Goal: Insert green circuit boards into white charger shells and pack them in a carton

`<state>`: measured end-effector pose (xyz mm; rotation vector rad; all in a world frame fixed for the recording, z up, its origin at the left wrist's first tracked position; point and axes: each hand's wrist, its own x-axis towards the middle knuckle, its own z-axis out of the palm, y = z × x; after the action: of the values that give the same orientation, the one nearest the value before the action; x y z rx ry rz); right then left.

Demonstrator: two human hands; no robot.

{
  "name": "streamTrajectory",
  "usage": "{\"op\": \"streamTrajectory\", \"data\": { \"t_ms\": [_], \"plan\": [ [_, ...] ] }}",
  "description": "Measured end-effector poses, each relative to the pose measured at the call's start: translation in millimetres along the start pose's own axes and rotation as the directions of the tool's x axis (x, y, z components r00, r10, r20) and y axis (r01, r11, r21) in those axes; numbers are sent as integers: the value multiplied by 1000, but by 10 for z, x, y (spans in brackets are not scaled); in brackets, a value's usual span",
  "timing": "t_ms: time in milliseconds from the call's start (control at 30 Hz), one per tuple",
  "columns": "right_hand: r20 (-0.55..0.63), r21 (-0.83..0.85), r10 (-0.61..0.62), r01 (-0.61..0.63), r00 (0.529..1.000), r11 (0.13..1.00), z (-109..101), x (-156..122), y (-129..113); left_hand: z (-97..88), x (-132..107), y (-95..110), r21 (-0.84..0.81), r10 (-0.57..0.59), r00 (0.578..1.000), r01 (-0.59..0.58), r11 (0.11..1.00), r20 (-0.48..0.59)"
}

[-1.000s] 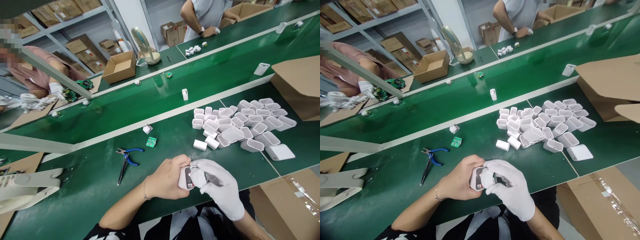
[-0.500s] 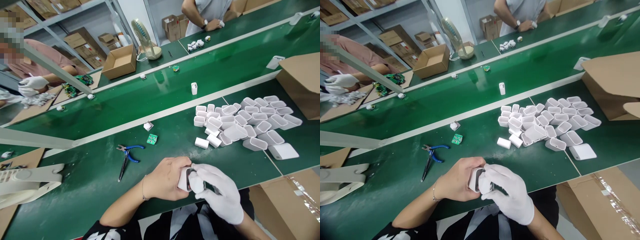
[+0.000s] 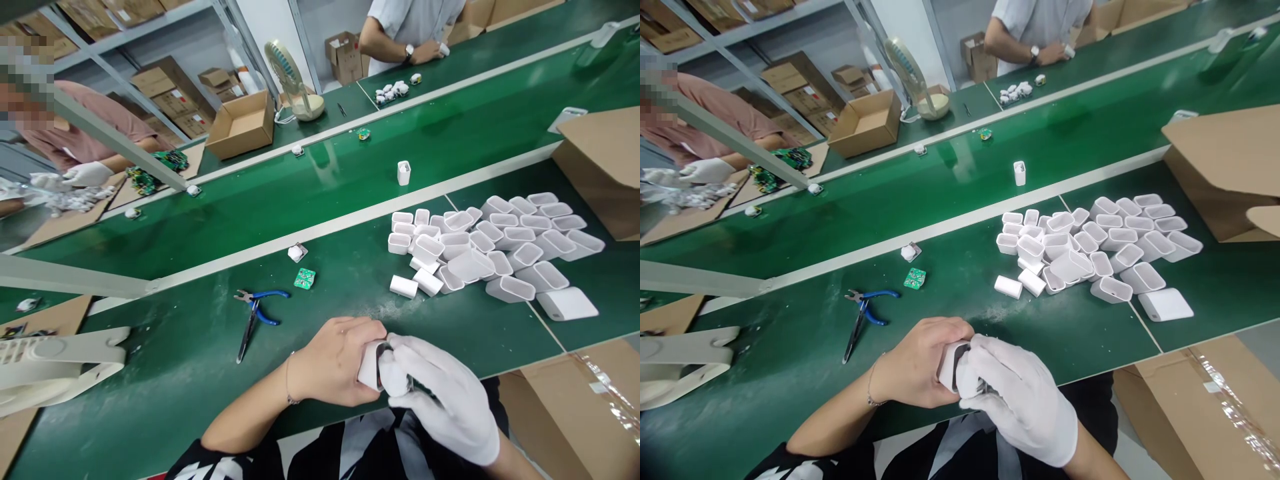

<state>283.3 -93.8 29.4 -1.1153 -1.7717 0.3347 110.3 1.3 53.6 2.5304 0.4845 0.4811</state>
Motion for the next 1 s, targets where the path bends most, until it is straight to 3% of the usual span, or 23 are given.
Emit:
{"op": "streamTrajectory", "data": {
  "t_ms": [167,267,300,367,433,500,567,633,733,800,867,933,1000],
  "plan": [
    [59,115,55,-62,997,991,-9,-3,38,11,3,-25,-26,46,999,-46,999,-26],
    [70,266,217,-228,974,937,6,24,47,11,15,-44,-40,33,999,-34,999,-24],
    [80,364,309,-316,948,876,22,50,39,11,23,-47,-44,44,998,-46,998,-38],
    [204,573,453,-481,868,664,68,132,5,17,45,-50,-65,80,995,-84,994,-63],
    [359,672,474,-575,804,467,125,230,-41,33,68,-51,-100,111,992,-117,988,-67],
    [430,694,448,-604,784,392,185,295,-83,59,83,-58,-121,143,985,-154,981,-93],
    [419,688,496,-622,761,374,244,300,-109,93,85,-76,-132,185,970,-206,970,-155],
    [409,671,576,-661,708,336,296,261,-117,133,74,-105,-141,202,958,-232,962,-204],
    [379,644,671,-702,638,304,333,203,-103,192,49,-152,-174,166,965,-203,964,-205],
    [391,637,653,-703,648,316,320,193,-77,223,35,-175,-213,140,968,-185,959,-211],
    [407,648,595,-678,693,347,297,196,-45,243,30,-186,-256,123,965,-183,949,-232],
    [349,666,587,-634,731,394,291,197,-28,257,33,-184,-265,103,962,-171,949,-251],
    [276,637,644,-637,714,434,317,193,-52,268,43,-173,-238,79,957,-149,960,-279]
  ]
}}
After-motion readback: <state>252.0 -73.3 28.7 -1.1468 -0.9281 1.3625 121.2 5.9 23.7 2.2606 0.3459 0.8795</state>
